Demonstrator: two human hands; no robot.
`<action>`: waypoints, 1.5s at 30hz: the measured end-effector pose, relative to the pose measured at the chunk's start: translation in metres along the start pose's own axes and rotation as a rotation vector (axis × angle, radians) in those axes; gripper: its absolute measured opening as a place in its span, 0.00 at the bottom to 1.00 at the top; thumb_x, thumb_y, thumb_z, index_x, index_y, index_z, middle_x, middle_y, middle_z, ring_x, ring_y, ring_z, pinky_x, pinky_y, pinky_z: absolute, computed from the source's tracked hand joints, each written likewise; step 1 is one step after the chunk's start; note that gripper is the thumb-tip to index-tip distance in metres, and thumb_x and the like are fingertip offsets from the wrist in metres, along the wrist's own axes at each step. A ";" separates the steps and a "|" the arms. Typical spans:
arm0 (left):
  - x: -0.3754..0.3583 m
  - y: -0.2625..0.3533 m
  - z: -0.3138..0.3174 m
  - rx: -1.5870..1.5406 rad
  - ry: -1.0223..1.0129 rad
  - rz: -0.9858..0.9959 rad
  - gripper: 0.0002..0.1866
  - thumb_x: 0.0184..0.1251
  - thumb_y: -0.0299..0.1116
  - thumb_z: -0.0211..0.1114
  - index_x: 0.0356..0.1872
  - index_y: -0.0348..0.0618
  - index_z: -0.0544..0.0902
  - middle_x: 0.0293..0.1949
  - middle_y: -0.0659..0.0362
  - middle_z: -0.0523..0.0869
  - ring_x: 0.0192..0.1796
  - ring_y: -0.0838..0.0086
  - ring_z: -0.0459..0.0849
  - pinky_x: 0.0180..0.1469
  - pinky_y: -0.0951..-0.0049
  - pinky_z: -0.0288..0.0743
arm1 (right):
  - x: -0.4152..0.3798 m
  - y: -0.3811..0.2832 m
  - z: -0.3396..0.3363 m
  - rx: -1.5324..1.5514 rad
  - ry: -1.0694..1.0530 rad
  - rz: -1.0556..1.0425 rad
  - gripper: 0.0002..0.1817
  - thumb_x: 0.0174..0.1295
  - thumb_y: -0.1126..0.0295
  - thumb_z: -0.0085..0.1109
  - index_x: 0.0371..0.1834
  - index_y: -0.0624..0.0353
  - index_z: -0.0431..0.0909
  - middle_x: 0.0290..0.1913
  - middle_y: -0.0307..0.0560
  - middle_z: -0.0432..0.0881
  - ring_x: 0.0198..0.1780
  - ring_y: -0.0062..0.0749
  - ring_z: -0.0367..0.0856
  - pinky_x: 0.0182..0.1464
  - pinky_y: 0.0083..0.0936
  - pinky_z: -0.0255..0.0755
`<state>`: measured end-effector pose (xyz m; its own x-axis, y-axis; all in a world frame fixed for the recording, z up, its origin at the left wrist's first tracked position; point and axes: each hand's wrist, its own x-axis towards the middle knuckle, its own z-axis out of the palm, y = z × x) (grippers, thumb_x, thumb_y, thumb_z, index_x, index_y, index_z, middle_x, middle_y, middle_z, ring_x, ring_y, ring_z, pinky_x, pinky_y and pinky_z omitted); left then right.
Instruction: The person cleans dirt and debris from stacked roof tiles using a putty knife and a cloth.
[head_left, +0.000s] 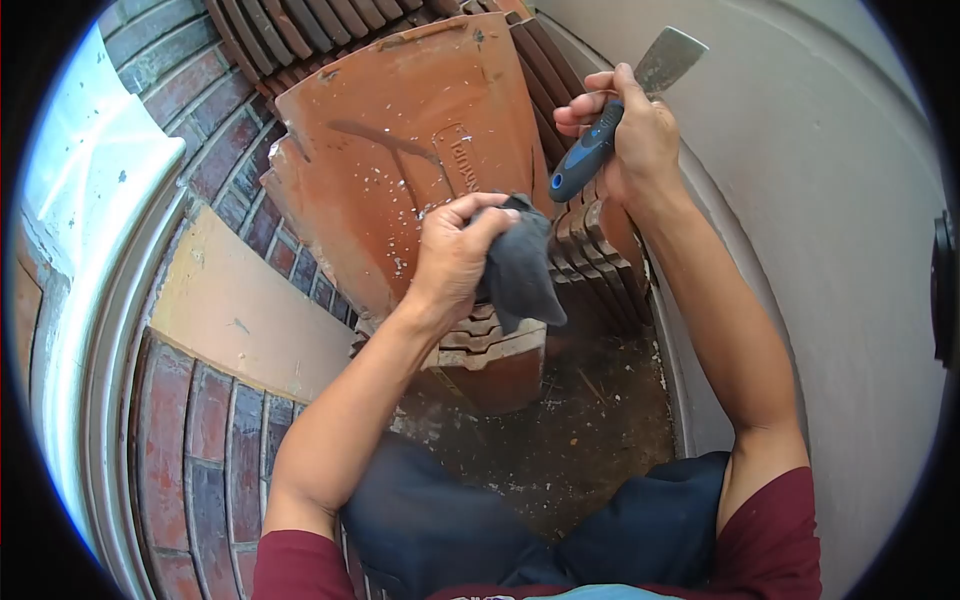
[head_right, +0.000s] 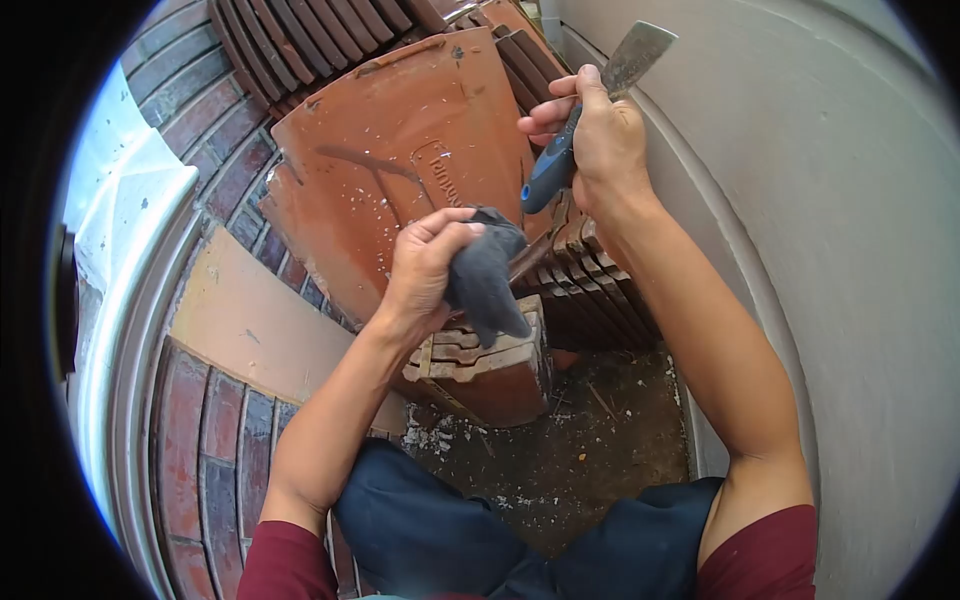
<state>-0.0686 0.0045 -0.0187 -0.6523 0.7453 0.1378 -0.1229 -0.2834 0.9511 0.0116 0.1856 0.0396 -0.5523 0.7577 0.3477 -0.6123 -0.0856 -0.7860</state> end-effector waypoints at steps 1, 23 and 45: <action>0.000 0.004 -0.002 -0.025 0.009 0.018 0.09 0.71 0.24 0.66 0.48 0.31 0.85 0.34 0.60 0.89 0.32 0.81 0.86 0.36 0.79 0.81 | 0.005 0.005 -0.010 0.010 -0.030 0.008 0.22 0.83 0.55 0.47 0.46 0.65 0.79 0.27 0.38 0.74 0.29 0.28 0.79 0.34 0.27 0.80; 0.020 0.003 -0.021 1.473 0.201 1.104 0.15 0.57 0.22 0.74 0.47 0.41 0.88 0.53 0.54 0.88 0.47 0.61 0.86 0.50 0.63 0.83 | -0.033 0.103 -0.045 -0.849 -0.348 -0.254 0.35 0.78 0.61 0.55 0.85 0.48 0.55 0.50 0.67 0.88 0.49 0.52 0.90 0.56 0.38 0.79; 0.030 -0.011 -0.018 1.650 0.186 1.076 0.17 0.49 0.26 0.74 0.45 0.46 0.92 0.52 0.64 0.91 0.38 0.65 0.79 0.42 0.66 0.81 | -0.026 0.115 -0.027 -0.873 -0.324 -0.441 0.24 0.75 0.64 0.56 0.73 0.54 0.76 0.32 0.73 0.83 0.38 0.71 0.84 0.43 0.56 0.77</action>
<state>-0.1003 0.0196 -0.0298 -0.0408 0.5858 0.8094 0.9275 0.3235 -0.1874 -0.0291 0.1734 -0.0737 -0.5837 0.3857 0.7145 -0.2447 0.7555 -0.6077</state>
